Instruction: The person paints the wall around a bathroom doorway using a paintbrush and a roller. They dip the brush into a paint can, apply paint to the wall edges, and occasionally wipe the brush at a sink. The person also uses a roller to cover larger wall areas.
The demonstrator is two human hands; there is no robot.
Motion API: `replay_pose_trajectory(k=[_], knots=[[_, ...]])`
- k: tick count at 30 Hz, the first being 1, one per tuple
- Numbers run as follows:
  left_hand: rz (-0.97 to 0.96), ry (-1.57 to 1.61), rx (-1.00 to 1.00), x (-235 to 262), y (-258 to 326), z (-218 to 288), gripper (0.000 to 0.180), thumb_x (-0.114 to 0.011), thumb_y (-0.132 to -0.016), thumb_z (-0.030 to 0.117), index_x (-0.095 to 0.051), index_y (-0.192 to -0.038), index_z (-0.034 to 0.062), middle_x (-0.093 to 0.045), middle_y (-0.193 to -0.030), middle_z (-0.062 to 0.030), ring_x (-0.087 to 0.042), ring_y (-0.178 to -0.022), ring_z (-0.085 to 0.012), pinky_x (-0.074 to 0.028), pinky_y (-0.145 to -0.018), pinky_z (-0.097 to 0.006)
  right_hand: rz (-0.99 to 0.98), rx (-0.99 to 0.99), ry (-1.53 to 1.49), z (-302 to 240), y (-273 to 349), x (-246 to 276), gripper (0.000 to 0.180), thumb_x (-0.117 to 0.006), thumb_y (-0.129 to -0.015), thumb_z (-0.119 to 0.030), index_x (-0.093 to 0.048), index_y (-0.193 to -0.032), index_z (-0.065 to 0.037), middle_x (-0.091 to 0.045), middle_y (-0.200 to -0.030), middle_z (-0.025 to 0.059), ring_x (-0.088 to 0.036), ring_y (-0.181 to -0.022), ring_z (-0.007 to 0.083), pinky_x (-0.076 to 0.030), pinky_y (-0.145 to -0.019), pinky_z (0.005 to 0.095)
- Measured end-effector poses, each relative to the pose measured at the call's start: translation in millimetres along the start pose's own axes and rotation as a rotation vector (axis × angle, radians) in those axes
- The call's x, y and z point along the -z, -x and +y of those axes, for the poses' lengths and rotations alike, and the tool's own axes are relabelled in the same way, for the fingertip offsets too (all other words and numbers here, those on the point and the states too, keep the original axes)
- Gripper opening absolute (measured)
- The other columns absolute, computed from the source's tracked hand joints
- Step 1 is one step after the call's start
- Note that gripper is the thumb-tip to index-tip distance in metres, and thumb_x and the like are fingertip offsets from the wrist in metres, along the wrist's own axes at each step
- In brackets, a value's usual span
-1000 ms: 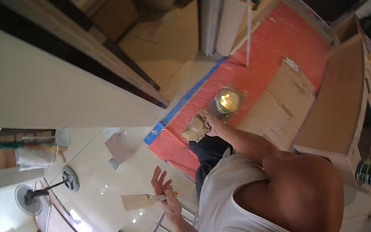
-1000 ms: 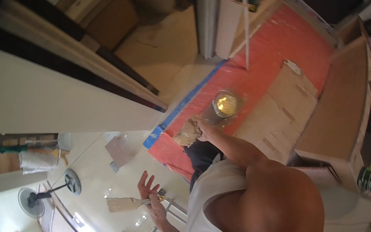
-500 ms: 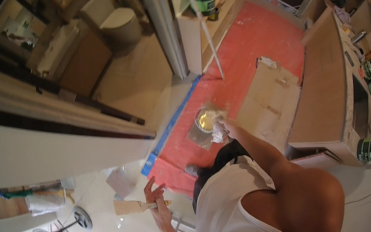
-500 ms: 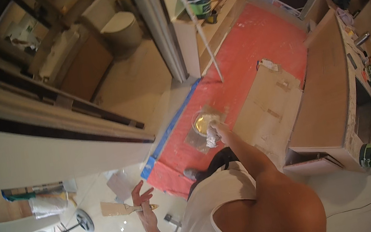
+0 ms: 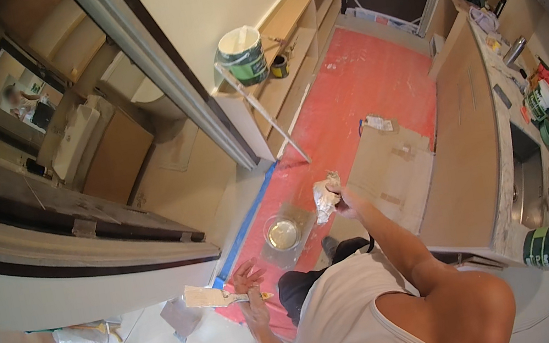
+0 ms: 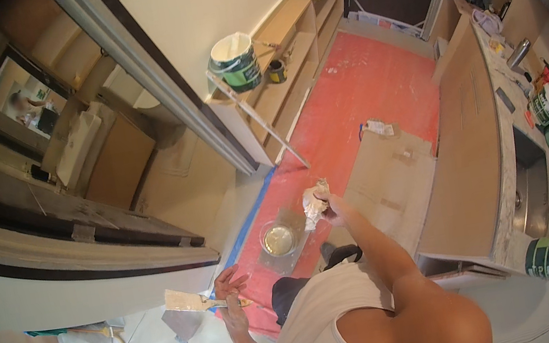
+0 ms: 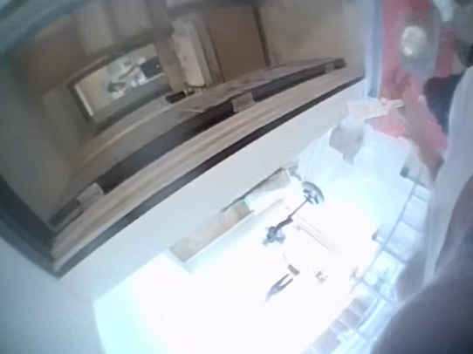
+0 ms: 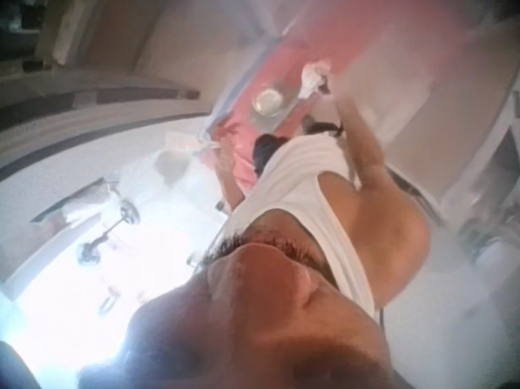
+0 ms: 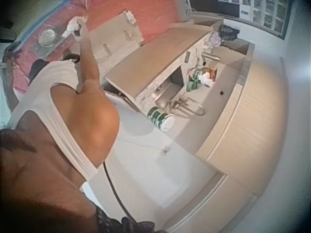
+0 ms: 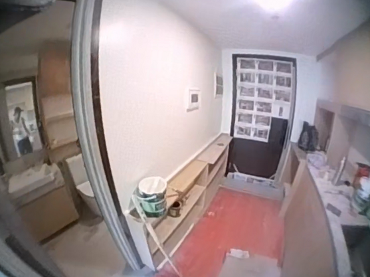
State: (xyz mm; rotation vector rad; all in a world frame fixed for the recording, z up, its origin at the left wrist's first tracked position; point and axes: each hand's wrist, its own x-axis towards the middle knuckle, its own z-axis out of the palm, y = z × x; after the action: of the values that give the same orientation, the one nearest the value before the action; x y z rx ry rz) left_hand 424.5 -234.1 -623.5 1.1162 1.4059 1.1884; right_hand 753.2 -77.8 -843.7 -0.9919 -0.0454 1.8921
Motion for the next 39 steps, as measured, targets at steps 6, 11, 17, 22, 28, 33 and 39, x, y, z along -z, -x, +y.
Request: replay_pose_trajectory(k=[6, 11, 17, 22, 28, 33, 39], knots=[[-0.114, 0.026, -0.052, -29.2, -30.3, 6.1, 0.053, -0.048, -0.089, 0.022, -0.046, -0.138, 0.0002, -0.053, -0.14, -0.0164, -0.062, -0.114, -0.0256, -0.047, -0.096, -0.038, -0.227, 0.02, -0.266, -75.7, 41.1, -57.7, 0.044, -0.064, -0.096, -0.032, -0.056, -0.13, -0.005, -0.067, -0.12, 0.0152, -0.067, -0.11, 0.0328, -0.051, -0.102, 0.0567], [-0.107, 0.002, -0.035, -33.4, -63.5, 11.4, 0.054, -0.054, -0.09, 0.027, -0.048, -0.137, 0.0011, -0.054, -0.141, -0.0154, -0.063, -0.113, -0.0228, -0.046, -0.096, -0.034, -0.162, 0.042, -0.233, -88.2, -14.4, -31.5, 0.042, -0.058, -0.096, -0.033, -0.057, -0.13, -0.007, -0.067, -0.121, 0.0145, -0.067, -0.109, 0.0327, -0.055, -0.092, 0.0517], [-0.035, -0.145, -0.005, -42.7, -81.3, 18.8, 0.051, -0.05, -0.091, 0.023, -0.048, -0.138, 0.0023, -0.055, -0.141, -0.0137, -0.063, -0.112, -0.0228, -0.046, -0.097, -0.037, 0.284, -0.023, -0.142, -115.9, -76.3, -15.3, 0.033, -0.046, -0.098, -0.028, -0.058, -0.121, -0.008, -0.067, -0.109, 0.0126, -0.067, -0.094, 0.0323, -0.057, -0.08, 0.0505], [0.165, -0.11, 0.077, -57.8, -95.2, 24.8, 0.05, -0.046, -0.087, 0.011, -0.052, -0.137, 0.0045, -0.057, -0.139, -0.0119, -0.063, -0.114, -0.0227, -0.048, -0.092, -0.034, 0.259, 0.055, -0.036, -167.9, -190.1, -3.0, 0.026, -0.045, -0.098, -0.031, -0.057, -0.108, -0.01, -0.061, -0.094, 0.0126, -0.062, -0.075, 0.0315, -0.056, -0.074, 0.0574], [0.471, -0.072, 0.099, -108.5, -146.9, 21.3, 0.058, -0.05, -0.088, 0.03, -0.05, -0.14, 0.0048, -0.056, -0.141, -0.0123, -0.064, -0.113, -0.0239, -0.049, -0.094, -0.036, 0.17, -0.132, 0.003, -238.6, -307.9, -76.9, 0.037, -0.057, -0.094, -0.045, -0.059, -0.107, -0.01, -0.063, -0.097, 0.0104, -0.061, -0.078, 0.0281, -0.055, -0.073, 0.0546], [0.516, -0.086, 0.023, -191.7, -221.9, 68.9, 0.057, -0.048, -0.093, 0.031, -0.048, -0.143, 0.0036, -0.053, -0.144, -0.015, -0.064, -0.115, -0.0274, -0.049, -0.096, -0.04, 0.401, -0.195, 0.606, -264.2, -385.2, -91.1, 0.047, -0.065, -0.091, -0.054, -0.064, -0.107, -0.01, -0.067, -0.093, 0.0045, -0.064, -0.076, 0.0215, -0.054, -0.067, 0.0454], [0.577, -0.009, 0.209, -224.6, -246.8, 28.7, 0.056, -0.047, -0.096, 0.03, -0.045, -0.147, 0.0074, -0.049, -0.147, -0.0141, -0.062, -0.118, -0.0285, -0.047, -0.1, -0.044, -0.181, 0.18, 1.347, -231.0, -349.6, -74.1, 0.031, -0.07, -0.094, -0.03, -0.068, -0.115, -0.008, -0.071, -0.092, 0.0056, -0.066, -0.082, 0.0165, -0.054, -0.072, 0.0325]])
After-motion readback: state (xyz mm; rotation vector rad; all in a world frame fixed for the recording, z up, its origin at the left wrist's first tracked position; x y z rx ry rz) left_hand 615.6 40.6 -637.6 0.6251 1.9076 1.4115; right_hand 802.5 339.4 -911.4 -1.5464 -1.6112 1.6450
